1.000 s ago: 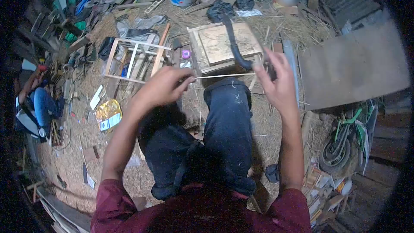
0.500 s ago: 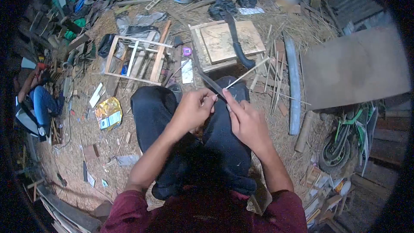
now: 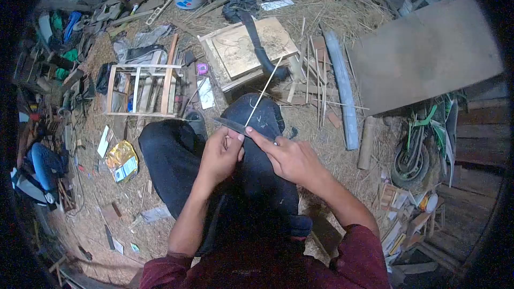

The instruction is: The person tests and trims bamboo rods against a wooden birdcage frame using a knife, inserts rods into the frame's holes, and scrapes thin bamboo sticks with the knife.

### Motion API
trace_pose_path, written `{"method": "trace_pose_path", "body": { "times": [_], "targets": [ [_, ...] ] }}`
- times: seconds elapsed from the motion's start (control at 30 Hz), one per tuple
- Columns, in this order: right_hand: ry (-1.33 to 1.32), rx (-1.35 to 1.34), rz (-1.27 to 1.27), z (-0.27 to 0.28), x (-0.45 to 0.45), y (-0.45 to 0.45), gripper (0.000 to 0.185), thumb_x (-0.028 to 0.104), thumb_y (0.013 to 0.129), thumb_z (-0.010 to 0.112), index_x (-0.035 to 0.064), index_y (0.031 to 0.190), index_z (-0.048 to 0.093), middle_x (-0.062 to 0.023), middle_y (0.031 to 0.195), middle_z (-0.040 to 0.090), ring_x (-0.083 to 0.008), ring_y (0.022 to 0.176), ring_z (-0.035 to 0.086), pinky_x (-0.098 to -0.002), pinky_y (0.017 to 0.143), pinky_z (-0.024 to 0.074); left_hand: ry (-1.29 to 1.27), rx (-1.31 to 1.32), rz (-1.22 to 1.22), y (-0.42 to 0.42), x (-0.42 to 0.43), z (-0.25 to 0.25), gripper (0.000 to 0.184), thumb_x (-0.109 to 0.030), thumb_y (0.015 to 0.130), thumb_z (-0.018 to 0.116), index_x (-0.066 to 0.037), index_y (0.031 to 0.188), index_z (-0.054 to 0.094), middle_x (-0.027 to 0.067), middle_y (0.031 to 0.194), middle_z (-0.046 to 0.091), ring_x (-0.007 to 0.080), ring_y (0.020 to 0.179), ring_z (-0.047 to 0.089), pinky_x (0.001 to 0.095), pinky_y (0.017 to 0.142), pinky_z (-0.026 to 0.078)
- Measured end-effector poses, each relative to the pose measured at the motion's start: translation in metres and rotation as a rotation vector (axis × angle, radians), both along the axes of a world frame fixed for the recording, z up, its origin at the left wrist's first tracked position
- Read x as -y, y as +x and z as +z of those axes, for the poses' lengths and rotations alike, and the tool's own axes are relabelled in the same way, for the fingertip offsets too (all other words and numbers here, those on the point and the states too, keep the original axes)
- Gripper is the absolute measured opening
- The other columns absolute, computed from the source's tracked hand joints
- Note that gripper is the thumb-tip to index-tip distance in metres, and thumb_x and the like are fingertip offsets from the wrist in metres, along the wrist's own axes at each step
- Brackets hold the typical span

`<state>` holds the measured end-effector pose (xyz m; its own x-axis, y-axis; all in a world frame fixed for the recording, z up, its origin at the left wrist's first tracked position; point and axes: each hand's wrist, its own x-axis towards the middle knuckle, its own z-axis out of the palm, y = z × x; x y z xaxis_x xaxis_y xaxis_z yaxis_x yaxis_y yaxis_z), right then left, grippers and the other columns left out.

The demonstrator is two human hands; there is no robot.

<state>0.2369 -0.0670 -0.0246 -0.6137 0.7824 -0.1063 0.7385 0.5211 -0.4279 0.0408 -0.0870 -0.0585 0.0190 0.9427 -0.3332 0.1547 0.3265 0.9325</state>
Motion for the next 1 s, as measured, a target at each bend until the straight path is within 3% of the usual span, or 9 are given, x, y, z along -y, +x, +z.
{"method": "trace_pose_path", "body": {
  "times": [0.07, 0.27, 0.57, 0.67, 0.77, 0.87, 1.0],
  "targets": [
    [0.032, 0.011, 0.024, -0.003, 0.0, 0.003, 0.065, 0.015, 0.088, 0.057, 0.0368, 0.145, 0.037, -0.0147, 0.07, 0.057, -0.0358, 0.055, 0.06, -0.0463, 0.053, 0.0534, -0.095, 0.25, -0.003, 0.003, 0.0, -0.013, 0.016, -0.015, 0.094, 0.057, 0.001, 0.091, 0.056, 0.0053, 0.062, 0.06, 0.0112, 0.054, 0.055, 0.0271, 0.052, 0.042],
    [0.045, -0.005, -0.015, -0.01, -0.002, 0.008, 0.065, 0.014, 0.087, 0.057, 0.0371, 0.145, 0.038, -0.0136, 0.07, 0.057, -0.035, 0.055, 0.061, -0.0454, 0.049, 0.0527, -0.089, 0.354, 0.029, 0.015, 0.005, -0.015, 0.016, -0.015, 0.096, 0.055, -0.002, 0.088, 0.053, 0.0011, 0.059, 0.053, 0.0074, 0.052, 0.048, 0.0246, 0.049, 0.036],
    [0.108, 0.012, -0.043, -0.012, 0.002, 0.012, 0.069, 0.011, 0.085, 0.058, 0.0389, 0.144, 0.038, -0.0138, 0.068, 0.056, -0.0348, 0.051, 0.059, -0.0461, 0.047, 0.0513, 0.029, 0.148, 0.034, 0.017, 0.03, -0.009, 0.014, -0.008, 0.095, 0.056, -0.003, 0.084, 0.05, 0.0018, 0.058, 0.051, 0.006, 0.053, 0.042, 0.0248, 0.049, 0.033],
    [0.09, 0.009, -0.052, -0.013, 0.005, 0.014, 0.069, 0.011, 0.085, 0.058, 0.0397, 0.144, 0.038, -0.0135, 0.068, 0.055, -0.0342, 0.051, 0.059, -0.0458, 0.046, 0.0511, 0.113, 0.094, 0.001, 0.015, 0.036, -0.01, 0.015, -0.011, 0.099, 0.053, -0.005, 0.086, 0.049, -0.0032, 0.062, 0.048, 0.0045, 0.053, 0.04, 0.0232, 0.048, 0.029],
    [0.116, -0.001, -0.058, -0.017, 0.006, 0.014, 0.069, 0.01, 0.085, 0.058, 0.0402, 0.144, 0.038, -0.0129, 0.068, 0.055, -0.034, 0.05, 0.059, -0.0455, 0.046, 0.051, 0.034, 0.078, -0.007, 0.009, 0.041, -0.014, 0.014, -0.006, 0.096, 0.054, -0.003, 0.083, 0.049, 0.0014, 0.059, 0.052, 0.0068, 0.053, 0.044, 0.0259, 0.05, 0.035],
    [0.115, 0.012, -0.101, -0.018, 0.007, 0.014, 0.069, 0.01, 0.086, 0.057, 0.0386, 0.145, 0.038, -0.0132, 0.067, 0.054, -0.0345, 0.051, 0.059, -0.0456, 0.047, 0.0507, 0.061, 0.13, 0.015, 0.009, 0.045, -0.012, 0.01, -0.005, 0.095, 0.053, -0.003, 0.086, 0.05, -0.0006, 0.061, 0.051, 0.007, 0.053, 0.044, 0.0251, 0.05, 0.035],
    [0.133, -0.136, -0.212, -0.03, -0.005, 0.024, 0.065, 0.011, 0.087, 0.057, 0.0349, 0.145, 0.039, -0.0142, 0.065, 0.053, -0.0352, 0.054, 0.059, -0.0458, 0.05, 0.0505, -0.229, 0.416, 0.016, -0.007, 0.07, -0.002, 0.003, -0.002, 0.095, 0.051, -0.003, 0.092, 0.05, -0.0014, 0.067, 0.049, 0.0076, 0.054, 0.043, 0.0235, 0.052, 0.036]
  ]
}}
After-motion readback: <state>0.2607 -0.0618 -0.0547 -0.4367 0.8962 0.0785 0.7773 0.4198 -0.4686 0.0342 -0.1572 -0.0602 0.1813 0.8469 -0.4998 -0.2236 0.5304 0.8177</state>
